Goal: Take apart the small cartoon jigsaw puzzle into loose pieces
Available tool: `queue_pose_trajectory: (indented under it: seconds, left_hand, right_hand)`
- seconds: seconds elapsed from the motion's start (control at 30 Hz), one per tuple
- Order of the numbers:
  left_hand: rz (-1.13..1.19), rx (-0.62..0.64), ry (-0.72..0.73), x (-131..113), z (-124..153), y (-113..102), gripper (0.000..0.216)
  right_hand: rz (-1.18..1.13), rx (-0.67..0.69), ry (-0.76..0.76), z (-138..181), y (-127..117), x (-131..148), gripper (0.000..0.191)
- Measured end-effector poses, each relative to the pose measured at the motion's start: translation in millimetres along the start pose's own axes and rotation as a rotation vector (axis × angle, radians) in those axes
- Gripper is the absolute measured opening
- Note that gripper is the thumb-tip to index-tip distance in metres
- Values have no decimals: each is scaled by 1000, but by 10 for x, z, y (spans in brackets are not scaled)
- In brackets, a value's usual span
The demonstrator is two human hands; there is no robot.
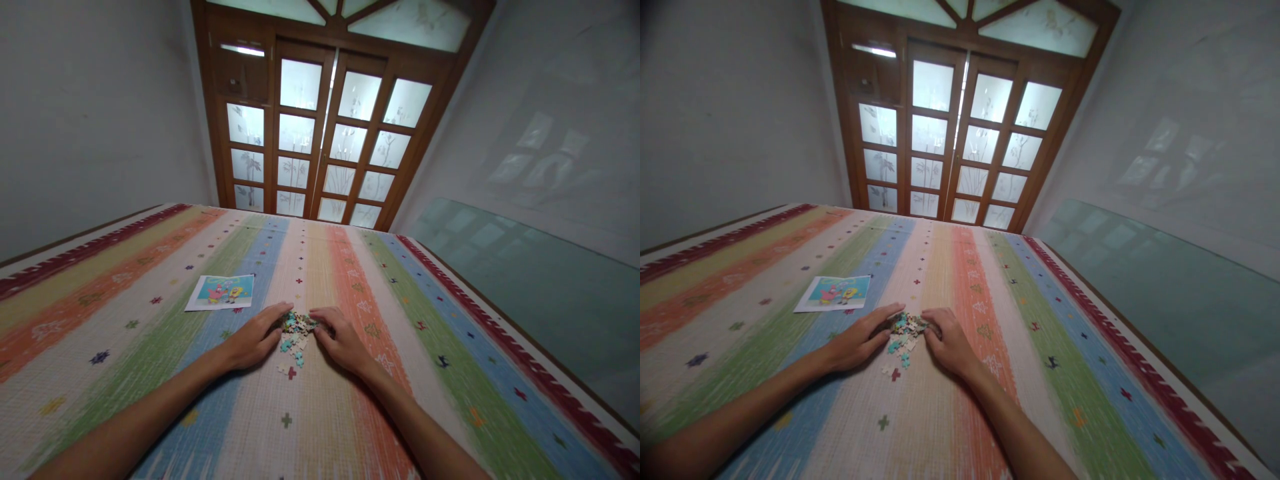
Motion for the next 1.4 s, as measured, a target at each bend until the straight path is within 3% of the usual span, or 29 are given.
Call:
queue_pose_trajectory:
  seconds: [0.1, 0.17, 0.43, 0.63, 0.77, 0.87, 1.07, 1.17, 1.3, 1.4]
  left_hand:
    - [-56, 99, 80, -114, 10, 58, 70]
    - [-90, 149, 131, -166, 14, 115, 80]
    - [63, 23, 115, -129, -37, 112, 26]
    - [53, 12, 53, -151, -41, 90, 39]
    - [-72, 68, 81, -147, -25, 155, 49]
    - [-189, 33, 56, -122, -16, 141, 55]
    - [-343, 127, -103, -55, -12, 149, 100]
    - [-307, 159, -60, -69, -17, 191, 98]
    - [-227, 86, -27, -42, -18, 204, 89]
    - [-174, 33, -10, -19, -7, 196, 73]
  right_hand:
    - [80, 24, -31, -10, 77, 18, 40]
    - [95, 32, -50, -14, 117, 44, 35]
    - [-2, -2, 48, -43, 69, 117, 9]
    - [-115, -42, 93, -60, 116, 140, 11]
    - [-106, -21, 16, -92, 135, 155, 22]
    - [-62, 17, -8, -79, 43, 90, 31]
    - [118, 377, 84, 114, 10, -82, 84]
    - [92, 431, 95, 121, 145, 32, 92]
    - [-127, 348, 84, -22, 333, 274, 83]
    - [-244, 188, 135, -106, 262, 259, 62]
Point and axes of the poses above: each hand's wrist, its own z-axis away from the middle knuckle, its own y-axis out of the palm, x = y × z, the point moved 6 cm from there along -z, towards the middle knuckle, and after that the axes turned 3 degrees about -y, right-handed, at the moved point
